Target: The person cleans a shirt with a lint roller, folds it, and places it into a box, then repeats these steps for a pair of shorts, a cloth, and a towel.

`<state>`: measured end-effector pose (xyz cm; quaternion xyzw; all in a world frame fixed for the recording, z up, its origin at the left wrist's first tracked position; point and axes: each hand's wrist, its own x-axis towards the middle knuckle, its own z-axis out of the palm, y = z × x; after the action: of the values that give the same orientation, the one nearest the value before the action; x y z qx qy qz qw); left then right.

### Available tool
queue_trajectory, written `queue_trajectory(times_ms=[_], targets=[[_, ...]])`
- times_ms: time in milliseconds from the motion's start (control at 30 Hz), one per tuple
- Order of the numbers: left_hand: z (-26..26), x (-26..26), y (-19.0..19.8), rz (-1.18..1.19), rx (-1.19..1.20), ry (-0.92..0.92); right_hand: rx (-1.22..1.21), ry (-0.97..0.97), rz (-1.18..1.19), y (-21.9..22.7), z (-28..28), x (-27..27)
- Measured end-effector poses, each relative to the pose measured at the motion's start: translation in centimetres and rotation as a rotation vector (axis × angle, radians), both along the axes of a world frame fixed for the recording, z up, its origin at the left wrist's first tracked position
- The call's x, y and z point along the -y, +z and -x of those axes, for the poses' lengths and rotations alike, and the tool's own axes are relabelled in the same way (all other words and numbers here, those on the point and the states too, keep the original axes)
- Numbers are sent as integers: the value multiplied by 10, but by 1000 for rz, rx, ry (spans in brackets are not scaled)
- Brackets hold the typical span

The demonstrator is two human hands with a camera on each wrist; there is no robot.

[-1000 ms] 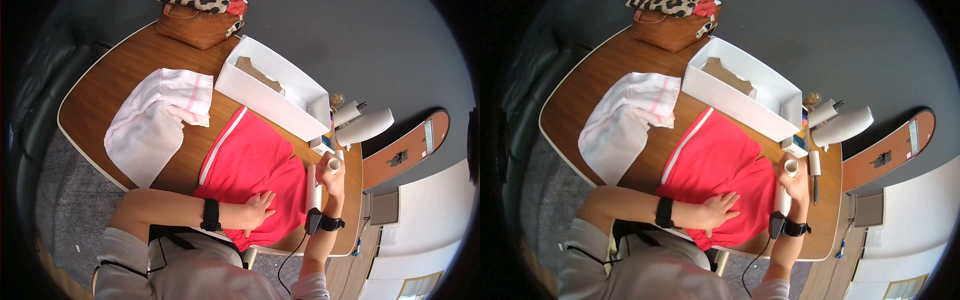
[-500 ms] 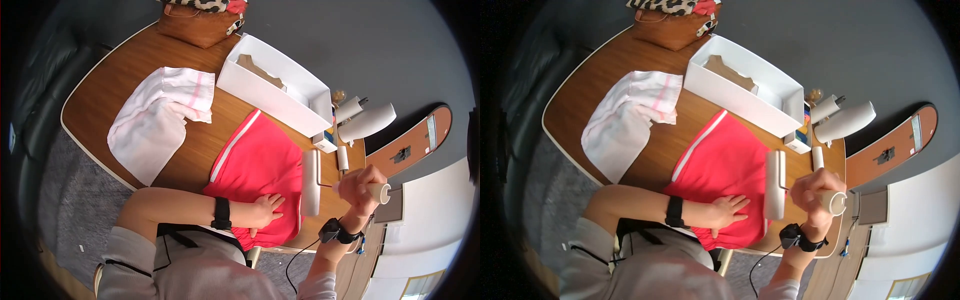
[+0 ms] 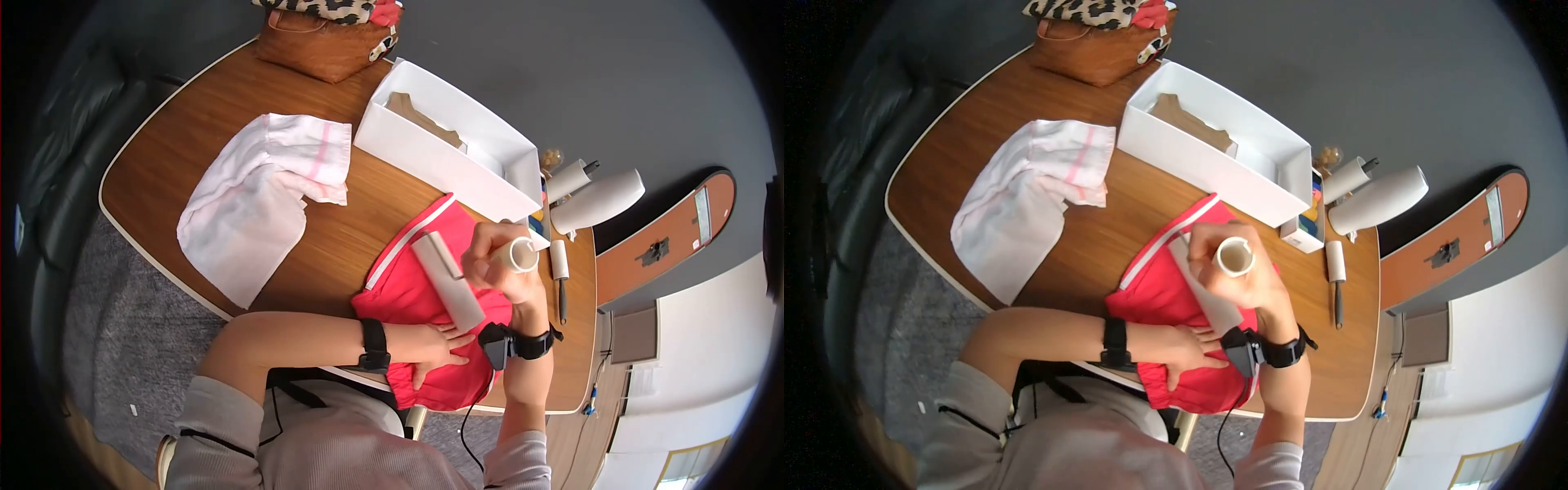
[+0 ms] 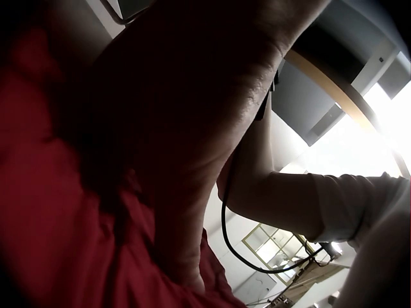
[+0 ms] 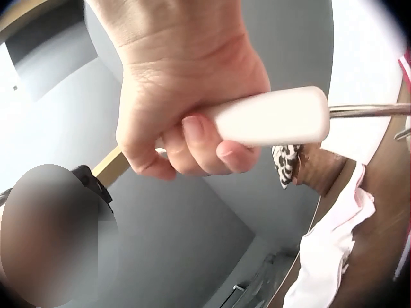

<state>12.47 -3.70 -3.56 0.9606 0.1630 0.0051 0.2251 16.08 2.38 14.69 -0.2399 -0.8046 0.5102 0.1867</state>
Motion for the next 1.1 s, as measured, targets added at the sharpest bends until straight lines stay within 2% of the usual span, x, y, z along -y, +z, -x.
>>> queue_trajectory(times_ms=[100,167,300,400,433,467,567,633,700,733,800,867,900,1033,1100], targets=[[-1,0,-5,-54,34,-9,4,-51,-214,-4,3,-20],[-2,-1,-10,-51,53,-23,39,-163,-64,-8,-3,-35],[3,-2,2,-44,34,-27,35,-271,-190,-29,-30,-73],[-2,-2,-5,-20,89,-34,-24,-376,-110,-19,-53,-82],[4,-1,9,-4,119,-37,-59,-401,-104,-11,-58,-79],[15,2,19,159,193,41,-85,-384,-126,-3,-63,-75],[53,-13,42,115,80,361,-104,-318,-248,23,-59,-50],[88,-14,54,-323,-223,574,-94,-272,-270,36,-45,-32],[103,-18,27,-226,-187,657,-49,-183,-335,44,-30,-22],[110,-19,19,-184,-174,697,-86,-57,-255,46,-24,-20],[109,-13,25,-190,-252,677,-76,-34,-159,36,-9,-14],[101,-4,23,-219,-299,654,-202,53,-41,19,8,-12],[99,-1,26,-220,-334,649,-125,57,-33,11,12,-14],[96,5,32,-230,-380,651,-196,32,-103,-15,17,-34],[97,5,33,-236,-376,643,-136,-33,-250,-15,7,-45]])
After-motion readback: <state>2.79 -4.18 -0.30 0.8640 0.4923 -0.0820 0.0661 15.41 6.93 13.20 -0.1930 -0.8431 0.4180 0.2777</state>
